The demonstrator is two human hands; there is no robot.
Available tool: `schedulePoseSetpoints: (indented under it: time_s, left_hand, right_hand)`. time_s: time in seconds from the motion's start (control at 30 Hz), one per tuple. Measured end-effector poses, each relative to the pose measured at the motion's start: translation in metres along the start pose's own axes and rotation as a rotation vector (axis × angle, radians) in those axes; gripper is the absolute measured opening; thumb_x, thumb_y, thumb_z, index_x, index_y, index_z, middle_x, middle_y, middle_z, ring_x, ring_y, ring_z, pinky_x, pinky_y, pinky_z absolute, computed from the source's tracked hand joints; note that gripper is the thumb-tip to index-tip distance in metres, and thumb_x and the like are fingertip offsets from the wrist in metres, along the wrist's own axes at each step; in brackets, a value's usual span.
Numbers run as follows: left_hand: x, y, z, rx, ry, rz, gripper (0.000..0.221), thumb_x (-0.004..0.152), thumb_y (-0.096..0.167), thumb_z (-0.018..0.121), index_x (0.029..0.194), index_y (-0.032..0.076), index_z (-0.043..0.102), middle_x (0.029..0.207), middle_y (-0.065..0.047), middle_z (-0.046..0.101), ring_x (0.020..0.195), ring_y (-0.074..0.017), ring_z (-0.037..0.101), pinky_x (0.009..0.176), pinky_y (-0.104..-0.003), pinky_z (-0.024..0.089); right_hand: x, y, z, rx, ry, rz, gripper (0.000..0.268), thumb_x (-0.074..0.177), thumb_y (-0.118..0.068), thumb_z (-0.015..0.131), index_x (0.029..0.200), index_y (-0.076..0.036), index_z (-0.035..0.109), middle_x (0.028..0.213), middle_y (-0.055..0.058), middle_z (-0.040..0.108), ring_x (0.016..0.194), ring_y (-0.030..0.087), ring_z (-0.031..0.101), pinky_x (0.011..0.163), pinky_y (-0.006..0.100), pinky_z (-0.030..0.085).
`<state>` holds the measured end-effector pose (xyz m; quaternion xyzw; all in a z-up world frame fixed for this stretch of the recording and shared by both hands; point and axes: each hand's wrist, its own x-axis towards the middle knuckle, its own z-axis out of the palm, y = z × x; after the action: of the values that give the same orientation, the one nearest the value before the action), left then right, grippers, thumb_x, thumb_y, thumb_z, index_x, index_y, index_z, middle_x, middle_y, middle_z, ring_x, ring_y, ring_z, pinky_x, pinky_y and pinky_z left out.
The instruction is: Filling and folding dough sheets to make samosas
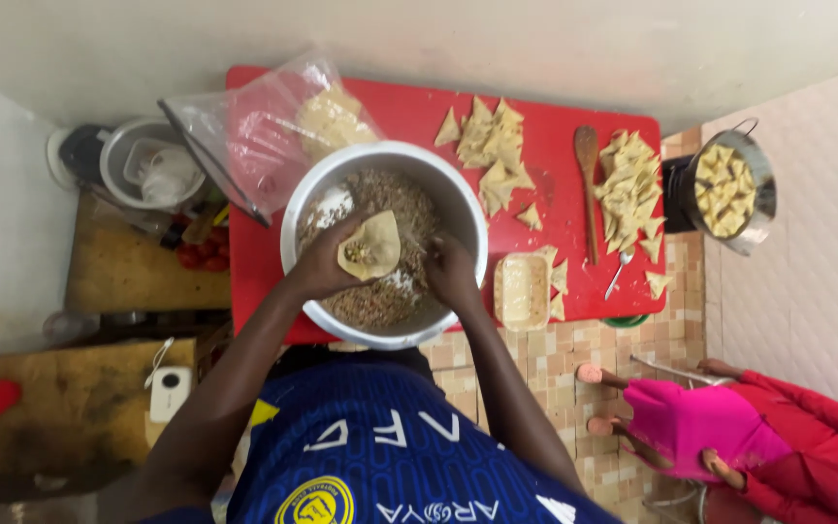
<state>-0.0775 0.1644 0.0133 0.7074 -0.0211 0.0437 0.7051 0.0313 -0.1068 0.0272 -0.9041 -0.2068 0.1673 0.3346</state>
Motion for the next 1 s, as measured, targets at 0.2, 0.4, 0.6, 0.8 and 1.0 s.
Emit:
schedulePoseSetpoints:
  time_s: [0.2, 0.4, 0.6, 0.8, 1.0]
  left_hand:
    - [-0.006, 0.021, -0.018, -0.106, -0.006, -0.05, 0.099, 0.066, 0.011, 0.109, 0.154, 0.007, 0.065, 0.137, -0.02, 0.077, 0.132, -0.0343, 0.072, 0.121, -0.054, 0.049]
    - [-0.026, -0.009, -0.038, -0.068, 0.054, -0.14, 0.093, 0.067, 0.011, 0.109, 0.149, 0.01, 0.064, 0.126, -0.02, 0.08, 0.118, -0.0286, 0.076, 0.107, -0.049, 0.058]
    - [-0.027, -0.043, -0.039, -0.134, 0.068, -0.212, 0.095, 0.066, 0.005, 0.105, 0.151, 0.009, 0.062, 0.127, -0.021, 0.079, 0.116, -0.032, 0.074, 0.106, -0.054, 0.06]
    - [0.01, 0.027, -0.013, -0.109, 0.005, -0.068, 0.091, 0.073, 0.008, 0.102, 0.153, 0.001, 0.06, 0.128, -0.033, 0.076, 0.119, -0.0462, 0.074, 0.106, -0.064, 0.056]
    - [0.012, -0.013, -0.015, -0.172, -0.006, -0.093, 0.082, 0.07, 0.007, 0.104, 0.143, 0.01, 0.067, 0.122, -0.02, 0.081, 0.118, -0.0311, 0.075, 0.11, -0.051, 0.057]
  right_hand:
    - [0.032, 0.106, 0.118, -0.356, -0.366, 0.14, 0.032, 0.104, -0.015, 0.067, 0.122, 0.006, 0.082, 0.104, 0.029, 0.082, 0.099, 0.046, 0.083, 0.083, 0.053, 0.068]
    - [0.02, 0.069, 0.068, -0.143, -0.619, 0.154, 0.049, 0.099, -0.011, 0.059, 0.138, 0.013, 0.076, 0.126, 0.041, 0.077, 0.12, 0.061, 0.074, 0.106, 0.066, 0.057]
    - [-0.011, -0.045, -0.065, 0.027, -0.384, 0.231, 0.035, 0.094, -0.024, 0.072, 0.122, -0.005, 0.082, 0.105, 0.022, 0.084, 0.101, 0.041, 0.08, 0.096, 0.054, 0.06]
    - [-0.037, -0.119, -0.074, 0.437, -0.076, 0.093, 0.015, 0.105, -0.005, 0.075, 0.114, 0.005, 0.081, 0.078, 0.022, 0.077, 0.07, 0.025, 0.07, 0.067, 0.04, 0.061]
    - [-0.031, -0.062, -0.036, 0.836, 0.045, 0.299, 0.008, 0.107, -0.002, 0.073, 0.115, 0.001, 0.073, 0.079, 0.008, 0.07, 0.065, 0.021, 0.075, 0.06, 0.031, 0.062]
